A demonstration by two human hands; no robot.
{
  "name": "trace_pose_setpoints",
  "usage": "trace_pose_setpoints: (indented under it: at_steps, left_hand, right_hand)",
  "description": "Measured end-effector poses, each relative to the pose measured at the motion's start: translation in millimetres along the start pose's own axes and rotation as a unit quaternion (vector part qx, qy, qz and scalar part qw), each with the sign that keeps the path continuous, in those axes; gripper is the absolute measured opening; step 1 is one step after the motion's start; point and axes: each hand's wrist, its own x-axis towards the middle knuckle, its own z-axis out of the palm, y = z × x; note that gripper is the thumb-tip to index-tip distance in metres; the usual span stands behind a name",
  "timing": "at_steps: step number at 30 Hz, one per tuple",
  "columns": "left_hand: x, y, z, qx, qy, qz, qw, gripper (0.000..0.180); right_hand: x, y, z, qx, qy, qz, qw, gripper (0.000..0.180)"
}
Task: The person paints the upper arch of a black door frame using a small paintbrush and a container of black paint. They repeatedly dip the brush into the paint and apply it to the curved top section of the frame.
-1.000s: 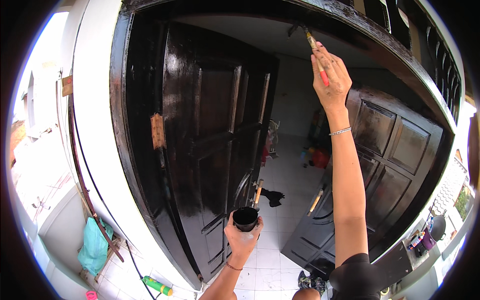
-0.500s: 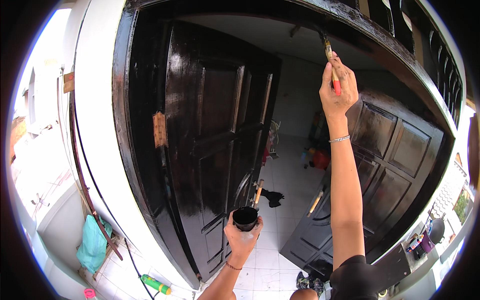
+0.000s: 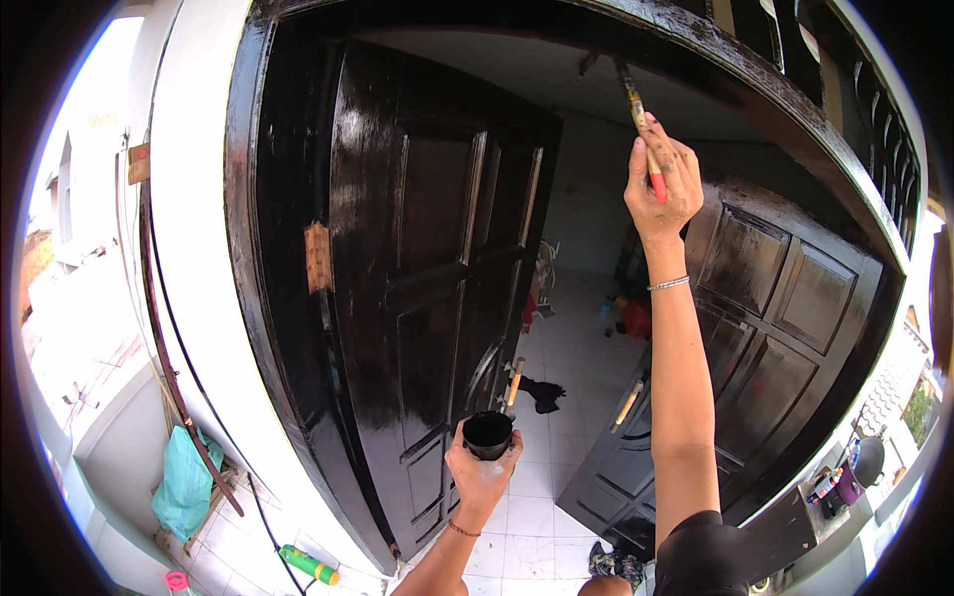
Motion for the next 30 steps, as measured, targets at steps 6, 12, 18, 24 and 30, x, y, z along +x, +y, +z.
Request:
trace_pose_setpoints:
  at_steps: [6,12,18,24,30]
  left_hand:
    - [-2,-2,1,-0.004,-0.01,-0.021,1.0,0.032]
    - [-3,-7,3,-0.003,-0.003,-0.009,1.0,0.031]
    - [-3,-6,3,-0.008,-0.009,-0.004,1.0,0.032]
    - [-1,-3,-1,-0.022,-0.004,-0.01,1.0,0.035]
    - [-3,-3,2,-0.006,-0.01,-0.001,1.0,0.033]
  right_hand:
    - [19,11,8,-0.009,0.001,0.008,1.0,0.028]
    - [-3,-15,-12,-0.028,0.165,0.255,0.952,0.019]
    - [14,-83,55,0.1,0.223,0.379,0.892,0.026]
    - [0,-97,50,0.165,0.047,0.17,0.97,0.031]
    - [-4,-13,-5,0.102,0.163,0.269,0.944,0.023]
